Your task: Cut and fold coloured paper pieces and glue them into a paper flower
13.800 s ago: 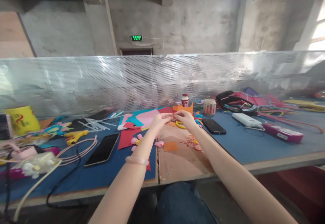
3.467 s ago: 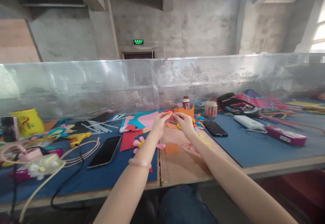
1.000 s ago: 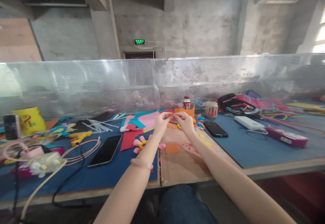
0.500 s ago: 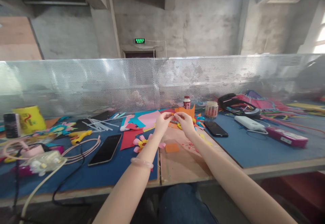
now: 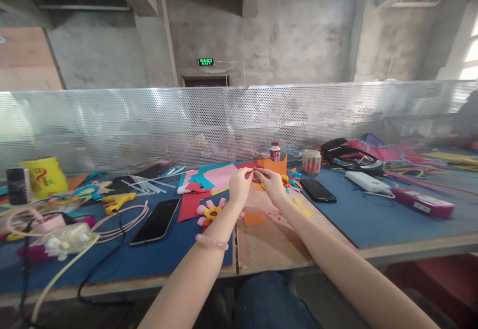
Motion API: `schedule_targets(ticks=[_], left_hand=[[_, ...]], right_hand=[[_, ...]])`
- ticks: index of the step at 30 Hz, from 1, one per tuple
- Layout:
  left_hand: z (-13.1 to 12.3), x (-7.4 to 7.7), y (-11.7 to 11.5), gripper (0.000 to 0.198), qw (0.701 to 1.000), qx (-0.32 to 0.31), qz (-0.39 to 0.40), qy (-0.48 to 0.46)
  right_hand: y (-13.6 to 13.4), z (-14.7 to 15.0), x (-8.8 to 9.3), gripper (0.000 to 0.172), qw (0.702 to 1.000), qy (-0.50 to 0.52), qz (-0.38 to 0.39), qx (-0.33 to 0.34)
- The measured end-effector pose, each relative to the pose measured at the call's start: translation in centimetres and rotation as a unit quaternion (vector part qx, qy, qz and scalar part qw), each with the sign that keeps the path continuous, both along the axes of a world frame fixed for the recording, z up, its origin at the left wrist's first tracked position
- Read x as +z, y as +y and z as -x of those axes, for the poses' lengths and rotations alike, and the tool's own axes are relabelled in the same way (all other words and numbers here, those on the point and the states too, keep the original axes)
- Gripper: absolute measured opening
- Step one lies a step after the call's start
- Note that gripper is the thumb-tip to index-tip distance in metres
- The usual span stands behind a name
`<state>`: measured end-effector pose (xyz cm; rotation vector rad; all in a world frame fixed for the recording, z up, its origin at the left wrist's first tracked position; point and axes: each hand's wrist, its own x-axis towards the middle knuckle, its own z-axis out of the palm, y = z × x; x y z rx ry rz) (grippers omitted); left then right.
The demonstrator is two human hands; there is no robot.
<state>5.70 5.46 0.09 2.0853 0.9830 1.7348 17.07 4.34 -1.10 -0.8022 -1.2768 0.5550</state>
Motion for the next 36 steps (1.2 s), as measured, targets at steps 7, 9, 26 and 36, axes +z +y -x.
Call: schedule_targets(ticks=[7, 9, 26, 36], left_hand=[[-0.6, -0.2, 0.3, 0.030, 0.999, -0.037, -0.022, 0.024], [-0.7, -0.1, 0.3, 0.032, 0.999, -0.050, -0.012, 0.014], [-0.4, 0.1, 0.8, 0.027, 0.948, -0.183, 0.206, -0.158], [-0.1, 0.1, 1.2, 0.029, 0.917, -0.194, 0.242, -0.249]], right_hand=[[-0.2, -0.3, 0.5, 0.031, 0.998, 0.040, 0.037, -0.013], [-0.1, -0.4, 0.5, 0.032, 0.998, 0.049, 0.043, -0.016], [0.4, -0.4, 0.1, 0.026, 0.997, 0.035, 0.038, 0.050], [-0.4, -0.1, -0.1, 0.033, 0.997, -0.028, 0.046, 0.059]])
